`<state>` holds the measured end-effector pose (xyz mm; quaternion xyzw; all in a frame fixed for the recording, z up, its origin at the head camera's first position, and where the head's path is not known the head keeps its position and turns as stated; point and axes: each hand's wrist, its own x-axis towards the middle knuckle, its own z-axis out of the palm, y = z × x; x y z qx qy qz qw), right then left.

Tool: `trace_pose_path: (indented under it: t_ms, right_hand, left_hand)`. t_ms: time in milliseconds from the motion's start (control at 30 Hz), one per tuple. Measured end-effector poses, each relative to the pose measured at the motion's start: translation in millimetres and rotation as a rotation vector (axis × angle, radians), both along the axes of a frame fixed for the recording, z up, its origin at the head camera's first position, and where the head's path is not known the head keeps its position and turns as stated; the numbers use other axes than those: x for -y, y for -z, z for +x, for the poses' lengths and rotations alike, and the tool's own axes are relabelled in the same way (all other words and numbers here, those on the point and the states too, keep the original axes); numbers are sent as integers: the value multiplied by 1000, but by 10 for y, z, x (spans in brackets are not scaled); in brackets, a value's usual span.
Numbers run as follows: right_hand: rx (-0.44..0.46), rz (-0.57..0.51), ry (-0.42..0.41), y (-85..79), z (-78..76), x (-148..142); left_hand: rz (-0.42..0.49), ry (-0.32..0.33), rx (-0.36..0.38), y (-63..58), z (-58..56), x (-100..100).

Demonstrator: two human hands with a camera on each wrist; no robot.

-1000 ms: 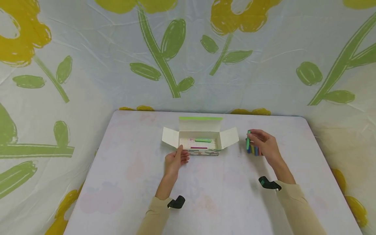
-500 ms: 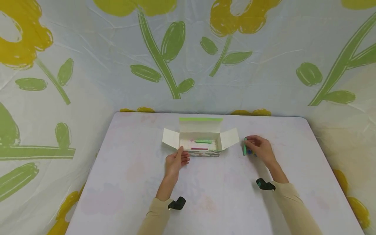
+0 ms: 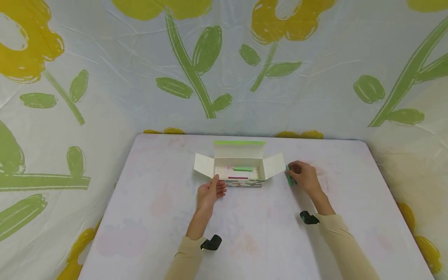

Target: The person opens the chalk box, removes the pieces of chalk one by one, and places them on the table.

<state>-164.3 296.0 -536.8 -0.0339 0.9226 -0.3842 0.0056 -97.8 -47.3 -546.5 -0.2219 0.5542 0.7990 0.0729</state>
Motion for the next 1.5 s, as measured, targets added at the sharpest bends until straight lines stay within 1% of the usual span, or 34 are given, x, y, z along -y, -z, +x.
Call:
trace_pose_path:
  t_ms: [67, 233, 300, 367, 467, 533, 600, 733, 933, 1100, 1200, 1333, 1433, 1500]
  right_hand:
    - [0, 6, -12, -15, 7, 20]
    - [11, 10, -35, -72, 25, 33]
    - [-3, 15, -42, -102, 24, 23]
    - [-27, 19, -46, -136, 11, 7]
    - [-64, 22, -40, -197, -19, -20]
    - [-78, 19, -35, -248, -40, -37]
    - [-82, 12, -31, -310, -54, -45]
    - [-79, -26, -31, -454, -76, -31]
    - [-82, -81, -43, -651, -109, 78]
    - [-156, -156, -90, -819, -117, 229]
    - [-193, -198, -118, -906, -107, 335]
    - [-196, -201, -133, -955, -98, 459]
    - [-175, -196, -146, -945, -104, 541]
    - [-166, -214, -174, -932, -102, 603]
  left_hand:
    - [6, 9, -5, -39, 13, 8]
    - [3, 32, -8, -209, 56, 24]
    - [2, 35, -7, -225, 59, 25]
    - [2, 32, -5, -188, 49, 25]
    - [3, 19, -3, -87, 24, 19]
    - [1, 10, -5, -37, 15, 14]
    - [-2, -2, -6, -12, 12, 3]
    - [-9, -17, -10, -6, 9, -12]
    - [-8, -11, -5, 5, 7, -7]
    - [-6, -1, 3, 16, -14, 15]
    - [-6, 3, 7, 3, -17, 17]
    - [-11, -6, 4, -33, 1, -2]
    - [-22, -16, -1, -31, 10, -14]
    - [-24, -19, 2, -20, 8, -16]
